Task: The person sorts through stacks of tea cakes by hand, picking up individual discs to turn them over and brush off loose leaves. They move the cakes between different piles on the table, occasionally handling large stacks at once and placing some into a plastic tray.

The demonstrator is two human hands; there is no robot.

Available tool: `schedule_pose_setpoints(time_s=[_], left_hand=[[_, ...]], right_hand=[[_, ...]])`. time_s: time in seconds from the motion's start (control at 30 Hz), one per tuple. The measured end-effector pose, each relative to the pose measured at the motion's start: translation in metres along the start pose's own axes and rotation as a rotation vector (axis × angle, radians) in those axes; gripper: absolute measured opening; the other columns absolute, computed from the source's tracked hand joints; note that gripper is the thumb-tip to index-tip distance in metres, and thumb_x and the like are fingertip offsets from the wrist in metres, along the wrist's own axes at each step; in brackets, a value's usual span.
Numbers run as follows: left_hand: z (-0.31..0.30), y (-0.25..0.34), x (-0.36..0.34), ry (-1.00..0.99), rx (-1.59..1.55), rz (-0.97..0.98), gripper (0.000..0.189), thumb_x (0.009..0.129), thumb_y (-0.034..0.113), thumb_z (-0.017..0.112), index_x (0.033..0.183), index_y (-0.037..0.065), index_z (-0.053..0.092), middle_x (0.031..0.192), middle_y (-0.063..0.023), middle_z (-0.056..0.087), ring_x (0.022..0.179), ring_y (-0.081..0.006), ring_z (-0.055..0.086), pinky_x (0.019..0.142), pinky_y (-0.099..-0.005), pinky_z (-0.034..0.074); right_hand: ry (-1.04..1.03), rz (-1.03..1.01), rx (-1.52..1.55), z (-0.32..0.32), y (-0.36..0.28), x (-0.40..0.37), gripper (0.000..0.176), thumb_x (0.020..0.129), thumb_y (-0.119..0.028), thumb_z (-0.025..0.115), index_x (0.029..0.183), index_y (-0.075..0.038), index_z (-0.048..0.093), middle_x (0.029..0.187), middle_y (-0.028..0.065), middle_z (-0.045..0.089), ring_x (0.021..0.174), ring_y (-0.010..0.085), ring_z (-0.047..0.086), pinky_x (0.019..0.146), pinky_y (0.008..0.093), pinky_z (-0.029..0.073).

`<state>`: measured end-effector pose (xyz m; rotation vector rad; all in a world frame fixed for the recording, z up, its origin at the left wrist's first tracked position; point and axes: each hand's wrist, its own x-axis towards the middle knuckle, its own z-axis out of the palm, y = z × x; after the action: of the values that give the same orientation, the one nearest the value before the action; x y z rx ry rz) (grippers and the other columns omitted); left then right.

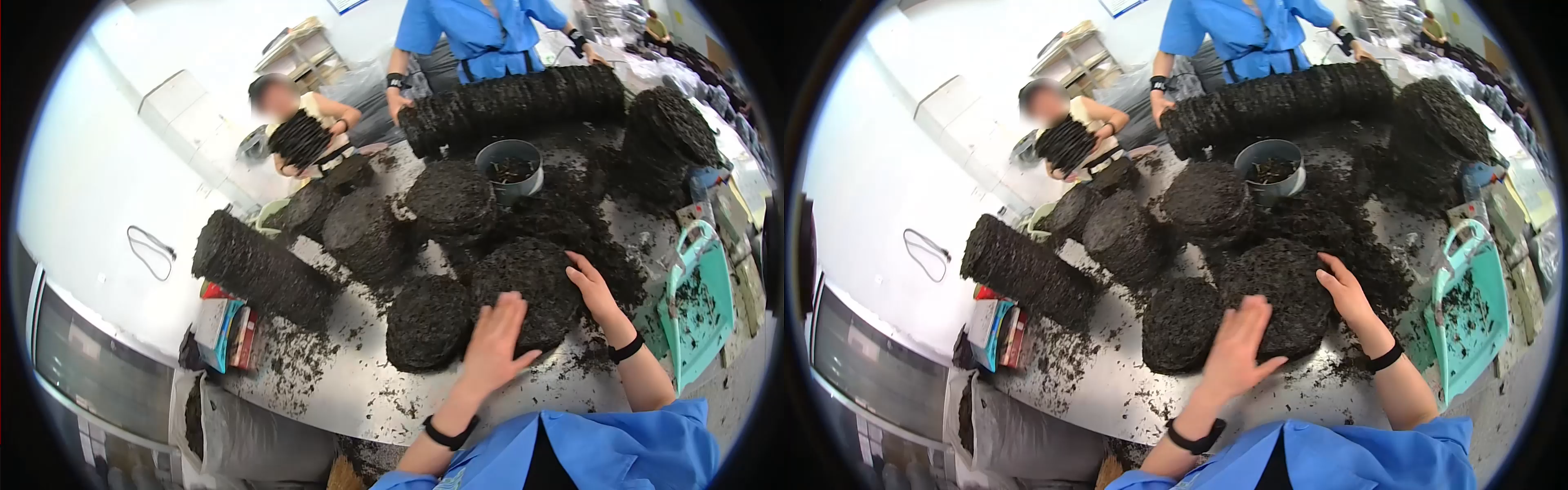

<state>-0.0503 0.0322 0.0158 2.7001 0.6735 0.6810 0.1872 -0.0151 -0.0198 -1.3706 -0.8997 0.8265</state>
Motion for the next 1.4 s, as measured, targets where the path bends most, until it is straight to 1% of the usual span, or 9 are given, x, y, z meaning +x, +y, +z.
schedule_pose_setpoints(time_s=[0.23, 0.57, 0.8, 0.93, 1.03, 1.13, 1.2, 1.27, 1.4], left_hand=[[0.019, -0.005, -0.006, -0.022, -0.07, 0.075, 0.071, 0.083, 0.033, 0.069, 0.14, 0.001, 0.043, 0.149, -0.0163, 0.037, 0.14, -0.0324, 0.032, 0.112, -0.0508, 0.026], [0.024, 0.013, 0.005, 0.148, -0.077, 0.068, 0.069, 0.076, 0.034, 0.074, 0.136, 0.007, 0.05, 0.137, -0.0172, 0.046, 0.131, -0.0351, 0.042, 0.108, -0.0545, 0.032], [0.01, 0.014, 0.015, 0.228, -0.172, 0.021, 0.047, 0.08, 0.017, 0.067, 0.124, 0.004, 0.057, 0.126, -0.0169, 0.057, 0.123, -0.0375, 0.049, 0.106, -0.0508, 0.036], [-0.047, -0.029, -0.001, 0.683, -0.324, -0.562, 0.034, 0.097, 0.024, 0.053, 0.117, -0.003, 0.059, 0.115, -0.0166, 0.063, 0.106, -0.026, 0.06, 0.091, -0.0349, 0.046], [-0.057, -0.118, -0.047, 0.848, -0.777, -0.671, 0.043, 0.099, 0.025, 0.052, 0.128, -0.006, 0.048, 0.122, -0.0199, 0.058, 0.112, -0.029, 0.057, 0.096, -0.0368, 0.044], [-0.038, -0.165, -0.096, 0.589, -0.25, -0.887, 0.067, 0.094, 0.025, 0.058, 0.144, -0.005, 0.025, 0.146, -0.0276, 0.032, 0.135, -0.036, 0.037, 0.11, -0.0424, 0.03], [-0.028, -0.141, -0.095, 0.602, 0.281, -0.656, 0.075, 0.088, 0.023, 0.064, 0.144, -0.007, 0.025, 0.146, -0.0302, 0.032, 0.135, -0.0397, 0.036, 0.112, -0.0451, 0.027], [-0.031, -0.081, -0.057, 0.449, -0.225, -0.55, 0.075, 0.079, 0.019, 0.07, 0.142, -0.003, 0.034, 0.145, -0.0247, 0.037, 0.137, -0.0376, 0.032, 0.115, -0.0446, 0.023], [0.012, -0.021, -0.009, -0.122, -0.061, 0.07, 0.077, 0.081, 0.045, 0.068, 0.142, 0.005, 0.042, 0.151, -0.0142, 0.035, 0.142, -0.03, 0.029, 0.114, -0.054, 0.021]], right_hand=[[-0.088, -0.023, 0.181, -0.011, 0.026, -0.024, 0.054, 0.093, -0.019, 0.039, 0.144, 0.0, 0.037, 0.144, 0.013, 0.042, 0.133, 0.0237, 0.039, 0.111, 0.0352, 0.028], [-0.104, -0.043, 0.21, -0.018, 0.024, -0.035, 0.063, 0.085, -0.008, 0.048, 0.146, -0.004, 0.034, 0.145, 0.0092, 0.041, 0.134, 0.0213, 0.039, 0.11, 0.0346, 0.031], [-0.004, -0.187, -0.12, -0.008, 0.028, -0.033, 0.063, 0.082, -0.022, 0.069, 0.137, -0.006, 0.045, 0.145, 0.0115, 0.039, 0.132, 0.0249, 0.04, 0.106, 0.0394, 0.033], [0.028, -0.042, -0.208, -0.007, 0.002, -0.038, 0.062, 0.085, -0.02, 0.07, 0.14, -0.009, 0.042, 0.143, 0.0128, 0.043, 0.133, 0.0277, 0.039, 0.105, 0.0413, 0.034], [0.08, -0.022, -0.214, -0.006, 0.01, -0.038, 0.065, 0.085, -0.016, 0.069, 0.142, -0.009, 0.039, 0.143, 0.0132, 0.043, 0.133, 0.0288, 0.04, 0.106, 0.0417, 0.034], [0.091, 0.009, -0.205, -0.008, 0.016, -0.038, 0.069, 0.086, -0.016, 0.067, 0.145, -0.008, 0.033, 0.146, 0.0164, 0.04, 0.135, 0.0301, 0.039, 0.107, 0.0419, 0.034], [0.082, 0.032, -0.176, -0.008, 0.015, -0.037, 0.071, 0.087, -0.017, 0.066, 0.148, -0.008, 0.03, 0.148, 0.0196, 0.036, 0.137, 0.0313, 0.036, 0.108, 0.0423, 0.032], [0.074, 0.023, -0.183, -0.009, 0.016, -0.032, 0.068, 0.088, -0.021, 0.063, 0.147, -0.005, 0.032, 0.147, 0.0192, 0.038, 0.138, 0.0311, 0.035, 0.109, 0.0419, 0.032], [0.039, -0.002, -0.109, -0.011, 0.025, -0.027, 0.061, 0.091, -0.023, 0.056, 0.143, 0.0, 0.037, 0.144, 0.0153, 0.043, 0.133, 0.0265, 0.041, 0.108, 0.0378, 0.033]])
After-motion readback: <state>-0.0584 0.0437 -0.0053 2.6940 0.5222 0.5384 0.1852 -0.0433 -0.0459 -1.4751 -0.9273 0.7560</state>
